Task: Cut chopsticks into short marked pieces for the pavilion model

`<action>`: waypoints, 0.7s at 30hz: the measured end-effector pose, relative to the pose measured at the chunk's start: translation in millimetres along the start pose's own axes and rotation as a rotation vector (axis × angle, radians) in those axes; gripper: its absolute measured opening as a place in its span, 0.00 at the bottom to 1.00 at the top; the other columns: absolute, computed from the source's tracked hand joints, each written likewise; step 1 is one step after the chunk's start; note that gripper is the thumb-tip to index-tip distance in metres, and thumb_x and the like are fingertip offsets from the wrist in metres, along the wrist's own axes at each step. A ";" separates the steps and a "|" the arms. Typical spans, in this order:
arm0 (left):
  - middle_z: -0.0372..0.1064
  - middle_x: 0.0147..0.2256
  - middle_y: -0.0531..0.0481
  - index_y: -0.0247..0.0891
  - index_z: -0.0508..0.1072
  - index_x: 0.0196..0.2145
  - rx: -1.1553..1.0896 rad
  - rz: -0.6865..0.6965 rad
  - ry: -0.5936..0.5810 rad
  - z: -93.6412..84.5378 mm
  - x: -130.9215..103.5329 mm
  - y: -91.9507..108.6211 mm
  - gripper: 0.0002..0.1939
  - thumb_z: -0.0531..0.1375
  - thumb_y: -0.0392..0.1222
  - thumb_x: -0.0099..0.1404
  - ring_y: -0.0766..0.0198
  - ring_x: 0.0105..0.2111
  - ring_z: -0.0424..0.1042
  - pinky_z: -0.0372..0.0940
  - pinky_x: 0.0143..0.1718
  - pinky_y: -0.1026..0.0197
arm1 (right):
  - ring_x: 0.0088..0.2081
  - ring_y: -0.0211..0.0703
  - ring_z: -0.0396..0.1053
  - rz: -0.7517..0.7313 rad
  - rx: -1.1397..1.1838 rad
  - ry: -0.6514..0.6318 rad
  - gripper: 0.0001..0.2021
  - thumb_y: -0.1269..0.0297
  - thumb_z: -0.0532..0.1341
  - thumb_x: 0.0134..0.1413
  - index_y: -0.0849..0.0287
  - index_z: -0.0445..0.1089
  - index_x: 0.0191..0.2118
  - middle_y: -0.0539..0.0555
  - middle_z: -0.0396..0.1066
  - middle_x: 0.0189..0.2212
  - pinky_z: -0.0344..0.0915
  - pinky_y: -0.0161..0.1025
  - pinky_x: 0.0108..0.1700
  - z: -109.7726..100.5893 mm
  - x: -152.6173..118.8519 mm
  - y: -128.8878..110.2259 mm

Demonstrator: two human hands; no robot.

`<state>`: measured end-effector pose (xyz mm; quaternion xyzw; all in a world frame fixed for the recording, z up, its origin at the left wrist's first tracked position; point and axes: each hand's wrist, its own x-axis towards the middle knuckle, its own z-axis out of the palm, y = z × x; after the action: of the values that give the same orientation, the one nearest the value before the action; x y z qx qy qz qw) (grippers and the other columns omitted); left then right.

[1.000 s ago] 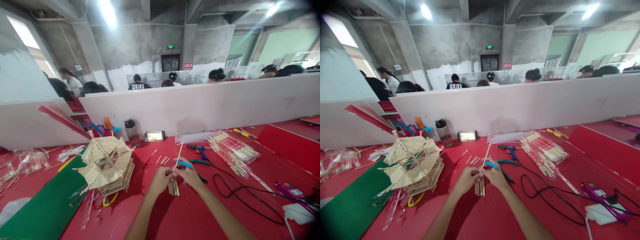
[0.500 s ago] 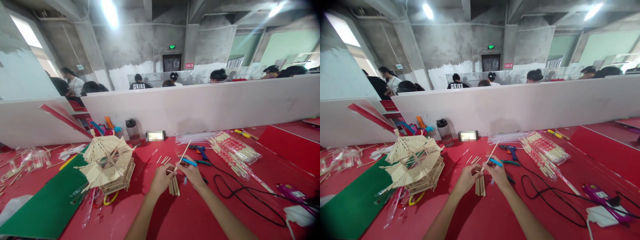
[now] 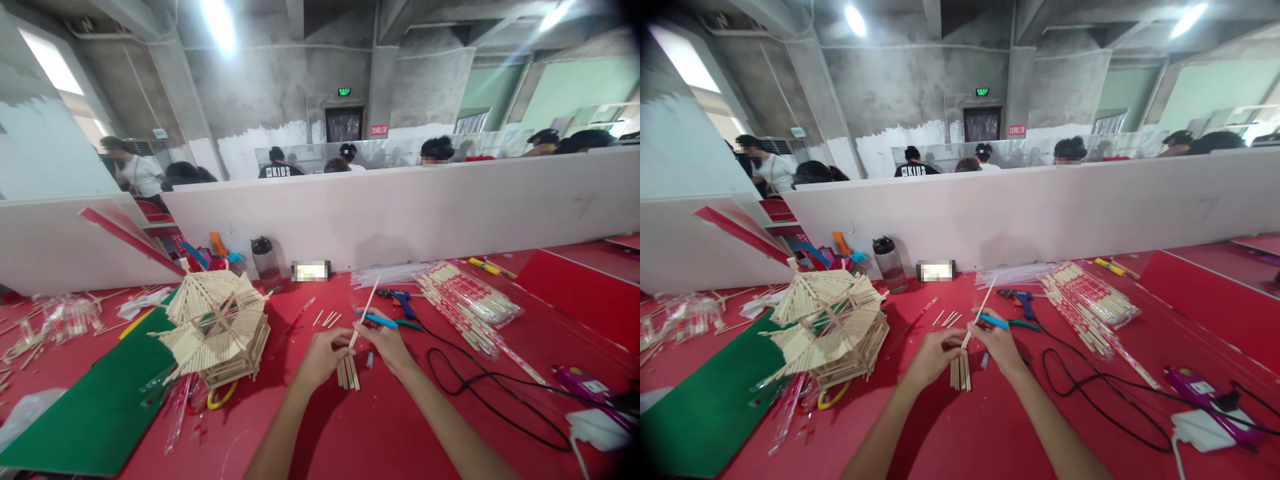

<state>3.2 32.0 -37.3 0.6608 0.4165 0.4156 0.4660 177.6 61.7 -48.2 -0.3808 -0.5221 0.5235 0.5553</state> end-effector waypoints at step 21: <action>0.78 0.35 0.49 0.39 0.77 0.36 0.536 -0.110 0.228 -10.8 2.6 -8.2 0.07 0.60 0.40 0.62 0.63 0.35 0.74 0.63 0.37 0.66 | 0.35 0.43 0.72 -0.028 0.020 0.059 0.20 0.55 0.68 0.48 0.55 0.70 0.47 0.52 0.73 0.35 0.72 0.40 0.39 -2.8 0.9 1.8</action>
<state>-7.5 39.1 -42.4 0.6860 0.5961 0.3364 0.2468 180.0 63.2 -50.2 -0.3831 -0.5053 0.5095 0.5816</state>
